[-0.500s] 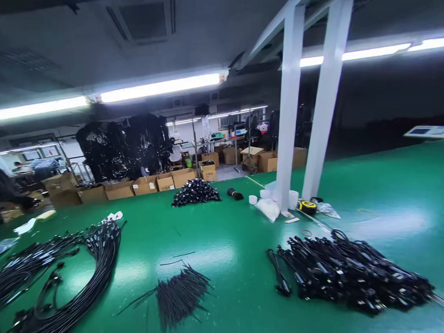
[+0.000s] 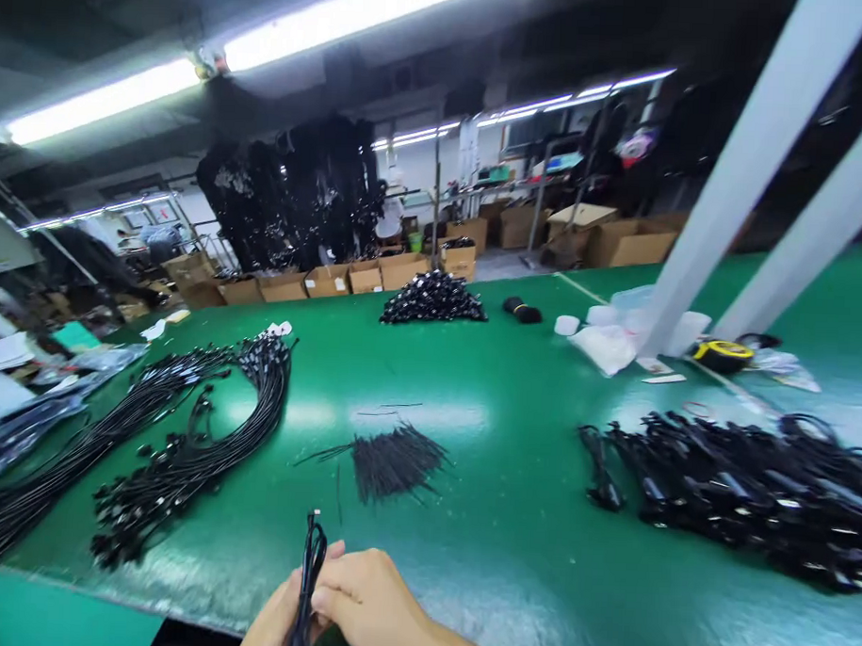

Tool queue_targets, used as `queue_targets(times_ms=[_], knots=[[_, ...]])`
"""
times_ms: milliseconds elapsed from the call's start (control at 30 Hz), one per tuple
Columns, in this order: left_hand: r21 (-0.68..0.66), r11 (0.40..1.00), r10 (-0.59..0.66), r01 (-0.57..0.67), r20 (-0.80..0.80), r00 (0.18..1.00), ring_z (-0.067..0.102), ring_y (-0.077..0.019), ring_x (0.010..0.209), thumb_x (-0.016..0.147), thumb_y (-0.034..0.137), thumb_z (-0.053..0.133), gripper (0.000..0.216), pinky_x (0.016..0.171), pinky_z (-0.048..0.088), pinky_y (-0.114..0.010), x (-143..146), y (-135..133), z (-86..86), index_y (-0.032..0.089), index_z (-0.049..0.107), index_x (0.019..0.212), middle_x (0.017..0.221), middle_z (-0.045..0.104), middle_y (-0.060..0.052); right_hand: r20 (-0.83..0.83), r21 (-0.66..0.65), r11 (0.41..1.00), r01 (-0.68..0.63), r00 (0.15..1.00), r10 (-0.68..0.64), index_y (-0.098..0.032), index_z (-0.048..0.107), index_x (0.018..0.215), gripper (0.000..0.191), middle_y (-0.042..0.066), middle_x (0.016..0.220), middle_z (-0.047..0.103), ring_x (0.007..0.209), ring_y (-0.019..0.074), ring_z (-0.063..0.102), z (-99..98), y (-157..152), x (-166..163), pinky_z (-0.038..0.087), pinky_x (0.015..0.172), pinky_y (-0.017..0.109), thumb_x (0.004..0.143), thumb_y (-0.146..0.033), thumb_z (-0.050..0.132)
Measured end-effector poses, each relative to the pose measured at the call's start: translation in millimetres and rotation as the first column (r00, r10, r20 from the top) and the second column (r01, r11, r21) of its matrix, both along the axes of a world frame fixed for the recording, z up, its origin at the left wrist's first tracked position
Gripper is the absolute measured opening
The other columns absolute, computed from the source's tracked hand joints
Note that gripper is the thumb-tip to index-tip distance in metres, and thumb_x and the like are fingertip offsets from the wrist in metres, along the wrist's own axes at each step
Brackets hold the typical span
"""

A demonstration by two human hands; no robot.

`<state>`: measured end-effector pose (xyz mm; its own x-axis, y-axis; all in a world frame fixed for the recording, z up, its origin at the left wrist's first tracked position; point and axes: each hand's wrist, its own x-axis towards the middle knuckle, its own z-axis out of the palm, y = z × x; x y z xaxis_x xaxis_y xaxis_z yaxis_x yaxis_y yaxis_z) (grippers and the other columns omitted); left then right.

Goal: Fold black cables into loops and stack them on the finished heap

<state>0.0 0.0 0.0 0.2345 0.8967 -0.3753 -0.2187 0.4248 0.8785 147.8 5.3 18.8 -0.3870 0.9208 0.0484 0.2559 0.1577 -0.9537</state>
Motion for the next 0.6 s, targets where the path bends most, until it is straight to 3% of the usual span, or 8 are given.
queue_targets(times_ms=[133,267,367,467,600], knots=[[-0.001,0.999,-0.037,0.037,0.107,0.994,0.063,-0.0294,0.097,0.063,0.058,0.073,0.055,0.090,0.043,-0.039,-5.0,-3.6,10.6,0.017,0.075,0.100,0.099,0.074,-0.015,-0.161,-0.159,0.987,0.007,0.986,-0.033,-0.017,0.054,0.051,0.021,-0.002,0.053,0.052,0.056,0.0136,0.047,2.0,-5.2,-2.7,0.035,0.060,0.025,0.065,-0.030,0.047],[0.040,0.999,-0.006,-0.001,0.187,0.982,0.061,-0.0318,0.105,0.066,0.053,0.073,0.050,0.095,0.041,-0.041,-1.1,-6.9,13.1,0.019,0.074,0.102,0.111,0.071,-0.016,-0.273,-0.250,0.968,-0.020,0.961,-0.051,-0.017,0.053,0.052,0.029,-0.003,0.049,0.044,0.049,0.0105,0.034,-18.3,-1.0,-7.3,0.029,0.053,0.024,0.070,-0.040,0.050],[0.025,0.996,0.077,-0.085,0.223,0.972,0.063,-0.0307,0.102,0.067,0.047,0.075,0.039,0.095,0.042,-0.042,3.2,-8.8,11.9,0.018,0.075,0.093,0.104,0.073,-0.015,-0.305,-0.263,0.964,-0.045,0.952,-0.039,-0.017,0.050,0.054,0.037,-0.004,0.051,0.041,0.050,0.0102,0.032,-28.6,0.6,-7.7,0.028,0.053,0.024,0.075,-0.047,0.049],[-0.032,0.975,0.223,-0.222,0.221,0.949,0.066,-0.0241,0.094,0.072,0.041,0.072,0.027,0.088,0.046,-0.035,5.1,-5.0,12.5,0.018,0.071,0.086,0.081,0.073,-0.008,-0.228,-0.227,0.973,-0.044,0.974,-0.009,-0.016,0.052,0.056,0.036,-0.004,0.054,0.043,0.055,0.0114,0.035,-24.6,-0.2,-0.3,0.029,0.056,0.024,0.080,-0.042,0.049],[-0.051,0.936,0.351,-0.348,0.193,0.916,0.062,-0.0111,0.062,0.072,0.036,0.074,0.025,0.066,0.047,-0.023,3.7,5.8,13.4,0.018,0.065,0.087,0.061,0.057,0.005,0.025,-0.095,0.995,0.010,1.000,-0.008,-0.017,0.065,0.069,0.030,0.000,0.070,0.061,0.070,0.0164,0.053,-9.1,-2.4,12.4,0.037,0.069,0.026,0.086,-0.029,0.042]])
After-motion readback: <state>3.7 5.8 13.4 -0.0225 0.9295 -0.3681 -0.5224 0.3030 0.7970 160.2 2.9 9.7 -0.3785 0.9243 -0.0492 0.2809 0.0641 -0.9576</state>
